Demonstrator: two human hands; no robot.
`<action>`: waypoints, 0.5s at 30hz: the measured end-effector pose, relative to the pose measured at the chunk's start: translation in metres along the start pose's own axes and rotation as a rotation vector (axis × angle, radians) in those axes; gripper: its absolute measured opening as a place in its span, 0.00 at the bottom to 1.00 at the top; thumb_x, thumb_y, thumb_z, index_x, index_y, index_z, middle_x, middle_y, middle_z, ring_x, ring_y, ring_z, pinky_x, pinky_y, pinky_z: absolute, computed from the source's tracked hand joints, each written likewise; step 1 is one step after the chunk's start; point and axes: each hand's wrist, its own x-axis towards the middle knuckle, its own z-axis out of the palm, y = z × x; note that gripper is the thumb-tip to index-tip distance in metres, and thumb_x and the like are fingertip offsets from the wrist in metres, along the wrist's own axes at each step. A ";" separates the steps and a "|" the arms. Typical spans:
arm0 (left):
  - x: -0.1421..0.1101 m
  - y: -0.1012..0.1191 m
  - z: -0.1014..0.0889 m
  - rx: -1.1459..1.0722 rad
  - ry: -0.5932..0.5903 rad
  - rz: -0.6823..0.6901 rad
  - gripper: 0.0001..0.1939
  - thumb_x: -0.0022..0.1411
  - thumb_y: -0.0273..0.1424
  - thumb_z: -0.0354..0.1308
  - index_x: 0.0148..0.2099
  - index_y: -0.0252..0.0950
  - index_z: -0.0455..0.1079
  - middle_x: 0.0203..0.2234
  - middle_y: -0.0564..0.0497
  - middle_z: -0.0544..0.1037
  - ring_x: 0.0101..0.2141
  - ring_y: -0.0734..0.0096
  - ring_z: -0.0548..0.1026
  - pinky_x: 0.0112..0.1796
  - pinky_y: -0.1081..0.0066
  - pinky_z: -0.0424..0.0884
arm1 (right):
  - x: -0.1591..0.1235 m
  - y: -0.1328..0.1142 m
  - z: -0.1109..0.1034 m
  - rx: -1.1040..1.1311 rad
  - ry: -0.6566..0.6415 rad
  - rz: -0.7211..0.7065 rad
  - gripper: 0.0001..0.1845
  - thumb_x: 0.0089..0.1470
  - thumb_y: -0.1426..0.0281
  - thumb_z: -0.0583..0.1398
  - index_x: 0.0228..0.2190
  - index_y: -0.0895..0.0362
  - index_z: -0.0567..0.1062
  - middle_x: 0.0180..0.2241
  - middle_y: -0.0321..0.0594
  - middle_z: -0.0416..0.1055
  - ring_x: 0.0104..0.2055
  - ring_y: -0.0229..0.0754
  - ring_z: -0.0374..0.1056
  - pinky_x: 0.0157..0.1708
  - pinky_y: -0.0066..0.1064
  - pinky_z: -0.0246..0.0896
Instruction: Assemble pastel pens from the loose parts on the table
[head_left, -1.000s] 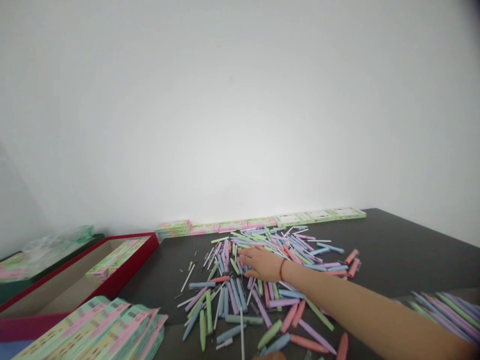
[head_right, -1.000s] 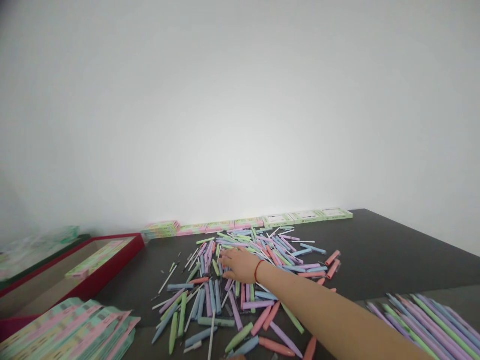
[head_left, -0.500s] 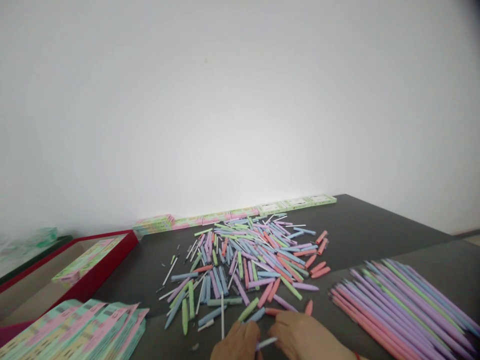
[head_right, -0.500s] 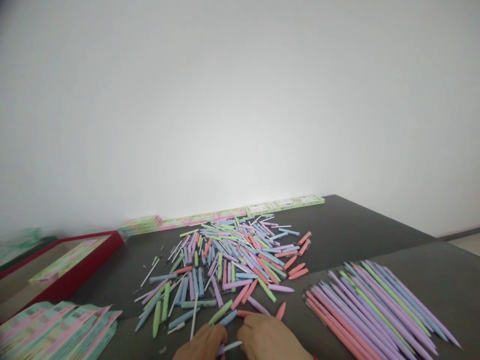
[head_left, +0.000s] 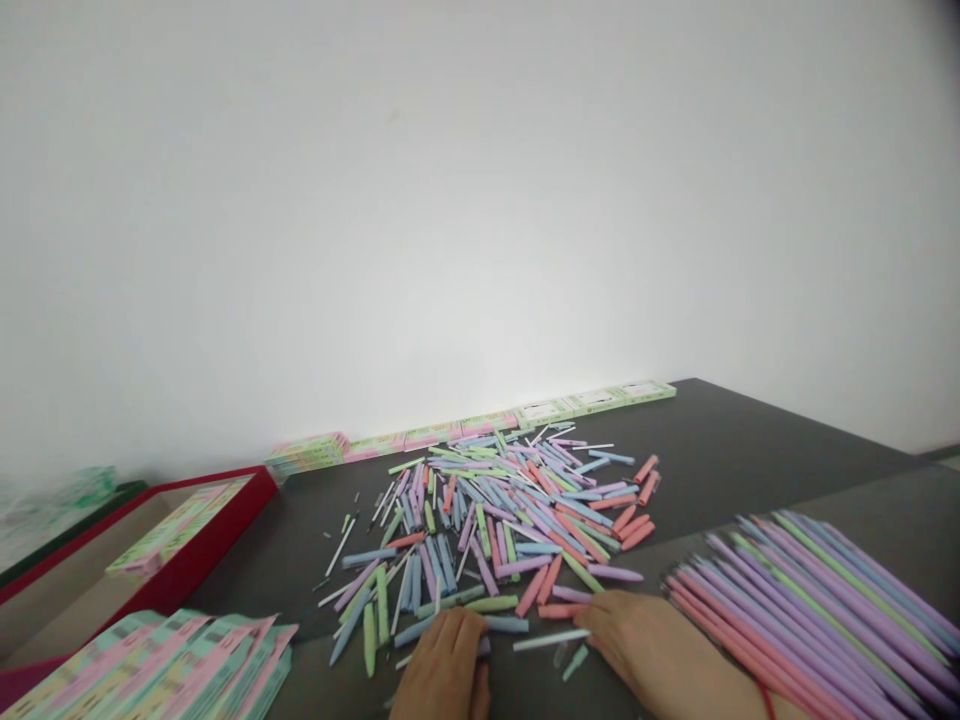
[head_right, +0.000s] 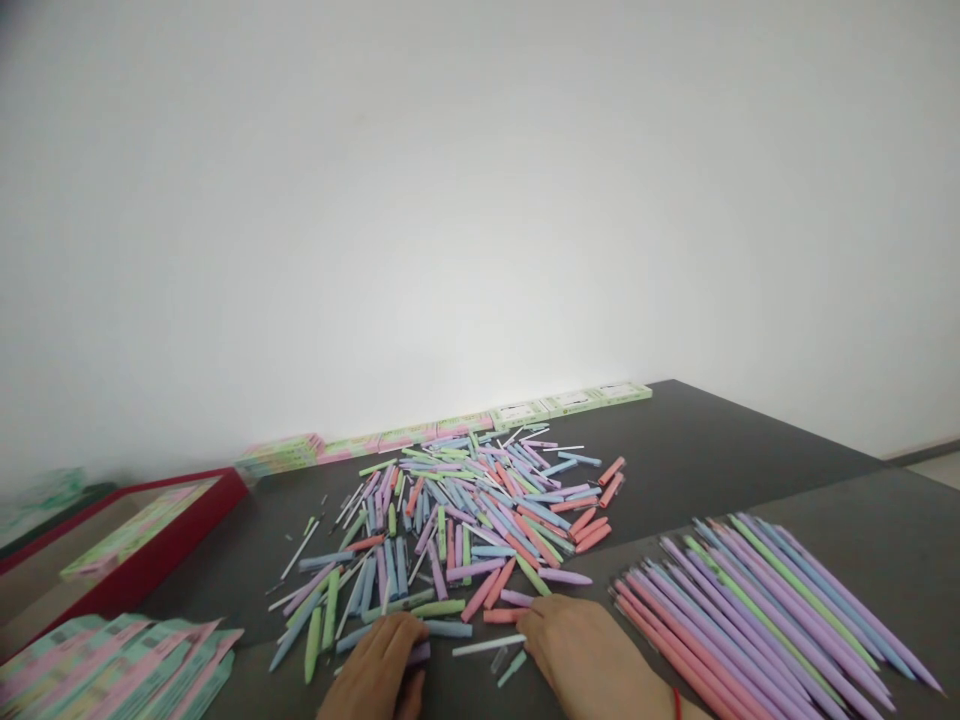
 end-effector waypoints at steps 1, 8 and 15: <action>0.000 0.001 -0.001 -0.010 0.021 -0.005 0.19 0.49 0.17 0.49 0.43 0.38 0.67 0.39 0.47 0.76 0.42 0.61 0.73 0.45 0.65 0.68 | 0.000 -0.002 -0.002 0.006 -0.010 0.020 0.14 0.58 0.75 0.51 0.33 0.53 0.76 0.32 0.42 0.78 0.34 0.45 0.73 0.36 0.30 0.64; 0.007 0.005 -0.035 -0.078 0.093 -0.041 0.13 0.52 0.20 0.49 0.39 0.39 0.65 0.36 0.48 0.74 0.38 0.63 0.74 0.40 0.67 0.70 | 0.002 -0.021 -0.013 0.112 -0.138 0.043 0.15 0.57 0.76 0.52 0.40 0.54 0.76 0.43 0.42 0.77 0.42 0.49 0.73 0.42 0.34 0.65; -0.007 0.003 -0.059 -0.022 -0.030 -0.164 0.11 0.55 0.20 0.47 0.36 0.39 0.65 0.32 0.50 0.75 0.34 0.66 0.75 0.37 0.69 0.69 | 0.001 -0.034 -0.013 0.152 -0.109 0.018 0.21 0.55 0.80 0.51 0.48 0.57 0.71 0.47 0.45 0.74 0.47 0.49 0.71 0.46 0.35 0.63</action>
